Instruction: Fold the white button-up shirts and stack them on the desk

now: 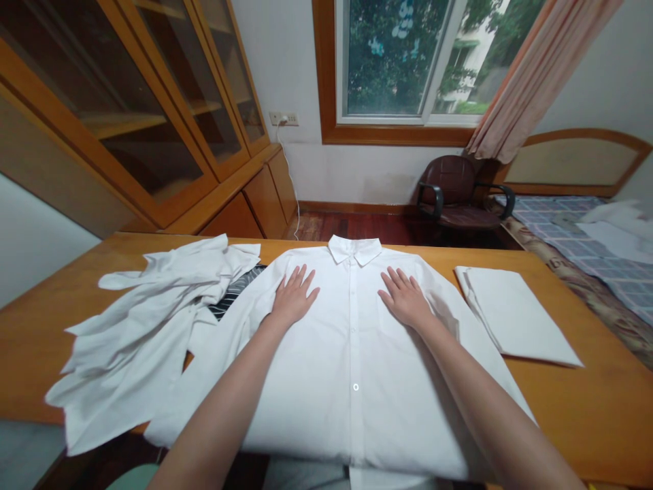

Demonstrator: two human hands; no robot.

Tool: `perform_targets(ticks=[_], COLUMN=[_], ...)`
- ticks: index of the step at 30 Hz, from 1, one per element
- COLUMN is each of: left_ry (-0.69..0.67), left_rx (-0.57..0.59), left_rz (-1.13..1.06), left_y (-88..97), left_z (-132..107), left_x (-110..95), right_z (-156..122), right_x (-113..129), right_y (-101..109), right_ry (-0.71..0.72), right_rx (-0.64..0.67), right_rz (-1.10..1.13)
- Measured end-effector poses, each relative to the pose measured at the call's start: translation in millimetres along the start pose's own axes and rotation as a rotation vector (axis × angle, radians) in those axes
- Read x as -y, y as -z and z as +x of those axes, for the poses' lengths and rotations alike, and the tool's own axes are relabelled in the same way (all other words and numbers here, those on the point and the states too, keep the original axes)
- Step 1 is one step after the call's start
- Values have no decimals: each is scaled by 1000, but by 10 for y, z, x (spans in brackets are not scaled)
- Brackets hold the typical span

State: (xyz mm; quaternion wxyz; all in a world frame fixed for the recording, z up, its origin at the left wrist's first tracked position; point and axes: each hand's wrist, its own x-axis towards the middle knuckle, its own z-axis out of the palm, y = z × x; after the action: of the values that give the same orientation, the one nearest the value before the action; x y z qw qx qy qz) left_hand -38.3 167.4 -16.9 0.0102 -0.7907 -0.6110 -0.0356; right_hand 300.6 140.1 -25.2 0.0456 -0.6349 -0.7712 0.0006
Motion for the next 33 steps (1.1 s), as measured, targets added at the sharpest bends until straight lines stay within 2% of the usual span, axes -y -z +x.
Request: perform_targets(ticks=[8, 18, 26, 33], left_ry=[18, 19, 18, 28], left_rx=[33, 63, 32, 26], left_rz=[-20, -52, -76, -67], left_y=[0, -44, -46, -62], left_z=[338, 659, 661, 604], left_x=[70, 128, 123, 114], right_z=[364, 633, 630, 598], right_x=[-58, -128, -138, -145], right_y=[13, -12, -25, -24], right_ry=[-12, -45, -13, -6], right_rx=[44, 63, -16, -28], right_rz=[0, 15, 41, 51])
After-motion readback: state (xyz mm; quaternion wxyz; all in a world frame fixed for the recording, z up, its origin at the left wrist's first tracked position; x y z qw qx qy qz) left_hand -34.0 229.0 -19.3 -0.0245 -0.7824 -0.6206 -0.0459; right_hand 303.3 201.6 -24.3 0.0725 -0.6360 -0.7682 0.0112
